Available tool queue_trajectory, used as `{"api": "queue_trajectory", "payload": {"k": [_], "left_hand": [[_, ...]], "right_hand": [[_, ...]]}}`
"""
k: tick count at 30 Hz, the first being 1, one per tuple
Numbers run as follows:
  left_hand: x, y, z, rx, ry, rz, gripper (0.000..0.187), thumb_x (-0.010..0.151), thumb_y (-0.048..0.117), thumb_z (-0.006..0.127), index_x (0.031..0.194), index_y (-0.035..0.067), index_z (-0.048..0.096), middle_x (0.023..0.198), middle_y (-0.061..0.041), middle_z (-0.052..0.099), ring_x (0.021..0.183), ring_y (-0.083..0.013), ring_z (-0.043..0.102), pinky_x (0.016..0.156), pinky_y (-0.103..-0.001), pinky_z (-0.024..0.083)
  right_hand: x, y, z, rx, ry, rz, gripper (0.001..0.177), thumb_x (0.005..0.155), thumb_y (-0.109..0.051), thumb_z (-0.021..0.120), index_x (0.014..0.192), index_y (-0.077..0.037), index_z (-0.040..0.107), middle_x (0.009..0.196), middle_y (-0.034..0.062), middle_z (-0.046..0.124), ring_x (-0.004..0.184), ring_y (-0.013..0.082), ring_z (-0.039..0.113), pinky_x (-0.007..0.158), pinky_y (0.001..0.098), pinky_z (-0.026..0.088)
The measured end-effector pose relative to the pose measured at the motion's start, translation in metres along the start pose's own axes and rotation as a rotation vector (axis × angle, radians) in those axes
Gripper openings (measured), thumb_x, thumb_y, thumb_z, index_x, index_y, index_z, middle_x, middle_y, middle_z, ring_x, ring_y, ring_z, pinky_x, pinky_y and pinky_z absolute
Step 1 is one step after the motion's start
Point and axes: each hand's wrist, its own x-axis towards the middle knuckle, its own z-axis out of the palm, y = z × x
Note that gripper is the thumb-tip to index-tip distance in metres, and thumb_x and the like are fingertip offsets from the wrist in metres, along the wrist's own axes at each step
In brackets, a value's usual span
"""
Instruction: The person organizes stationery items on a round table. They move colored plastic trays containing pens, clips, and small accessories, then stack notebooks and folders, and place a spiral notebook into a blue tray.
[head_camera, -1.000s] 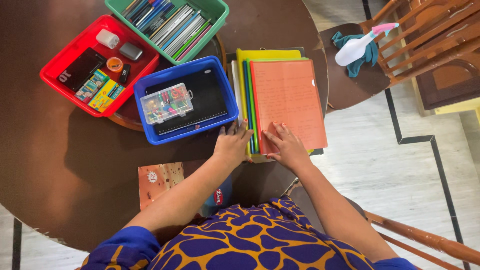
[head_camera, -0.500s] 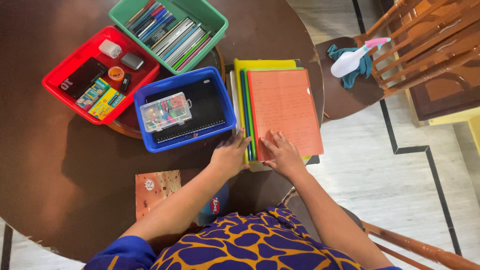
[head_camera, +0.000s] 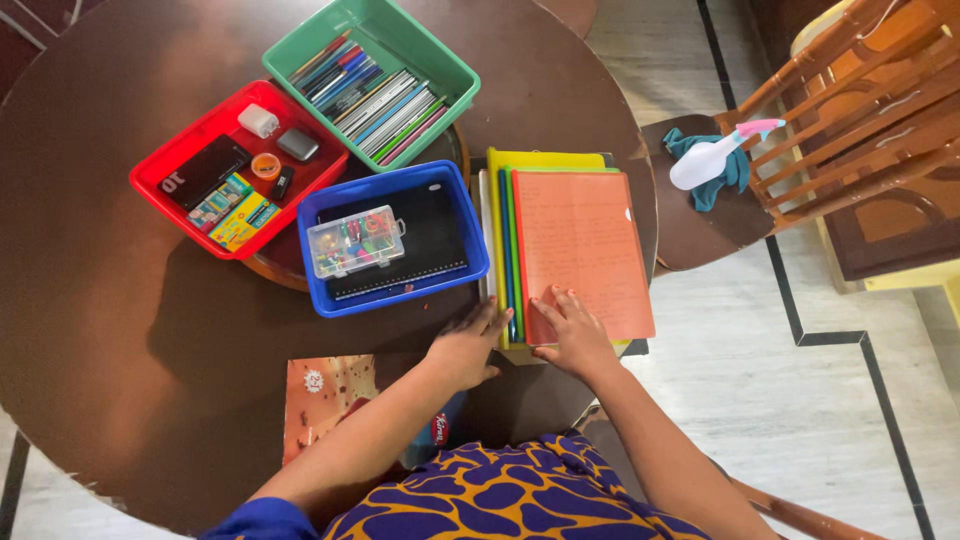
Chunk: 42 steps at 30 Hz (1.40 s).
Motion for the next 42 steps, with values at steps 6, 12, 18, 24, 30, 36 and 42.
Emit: {"api": "queue_trajectory", "payload": {"k": [6,12,18,24,30,36,42], "left_hand": [[-0.057,-0.015,-0.016,-0.143,0.016,-0.195,0.097,0.081,0.043,0.081,0.161,0.025,0.028,0.167,-0.013,0.025,0.144,-0.0359,0.037,0.116,-0.053,0.034],[-0.128,-0.059,-0.008,0.044,0.221,-0.289,0.106,0.059,0.043,0.093,0.149,0.016,0.045,0.153,-0.012,0.04,0.143,-0.0321,0.039,0.111,-0.053,0.033],[-0.14,-0.061,-0.012,0.104,0.157,-0.415,0.104,0.048,0.046,0.096,0.142,0.027,0.055,0.131,-0.005,0.057,0.127,-0.0269,0.052,0.104,-0.05,0.042],[-0.136,-0.071,-0.016,0.08,0.053,-0.405,0.073,0.05,0.052,0.095,0.111,0.022,0.071,0.108,-0.007,0.067,0.108,-0.0272,0.064,0.089,-0.045,0.05],[-0.149,-0.07,-0.023,-0.205,-0.169,-0.296,0.036,0.079,0.043,0.08,0.101,0.015,0.073,0.095,-0.011,0.074,0.096,-0.0334,0.069,0.081,-0.047,0.053],[-0.142,-0.037,-0.073,-0.354,-0.178,-0.291,0.029,0.091,0.037,0.07,0.108,0.014,0.066,0.096,-0.011,0.074,0.094,-0.0327,0.071,0.079,-0.046,0.053],[-0.098,-0.016,-0.101,-0.664,0.086,-0.228,0.03,0.094,0.031,0.071,0.11,0.007,0.061,0.099,-0.013,0.072,0.088,-0.0279,0.07,0.079,-0.038,0.053]], "right_hand": [[-0.015,-0.023,0.005,0.165,0.266,-0.128,0.075,0.077,-0.028,0.084,0.145,-0.019,0.053,0.151,0.0176,0.044,0.14,0.0389,0.043,0.113,0.0492,0.039],[-0.045,-0.065,0.033,0.237,0.216,-0.231,0.061,0.081,-0.02,0.079,0.138,-0.02,0.059,0.145,0.0164,0.05,0.136,0.0371,0.047,0.112,0.0478,0.04],[-0.049,-0.086,0.058,0.063,0.193,-0.322,0.066,0.071,-0.023,0.083,0.133,-0.025,0.06,0.144,0.0122,0.049,0.139,0.0466,0.036,0.11,0.0588,0.034],[-0.047,-0.094,0.057,0.023,0.104,-0.2,0.069,0.075,-0.027,0.083,0.138,-0.027,0.056,0.148,0.0105,0.044,0.143,0.0422,0.031,0.114,0.0562,0.029],[-0.053,-0.104,0.058,0.1,0.137,-0.161,0.073,0.079,-0.034,0.081,0.145,-0.03,0.049,0.148,0.0101,0.043,0.144,0.0395,0.032,0.114,0.056,0.03],[-0.062,-0.094,0.05,0.226,0.354,-0.099,0.076,0.08,-0.037,0.078,0.149,-0.028,0.048,0.151,0.0134,0.042,0.14,0.0412,0.038,0.111,0.0529,0.035],[-0.066,-0.066,0.03,0.499,0.672,0.143,0.093,0.087,-0.044,0.078,0.154,-0.004,0.028,0.146,0.0291,0.039,0.133,0.0413,0.042,0.107,0.052,0.04]]}}
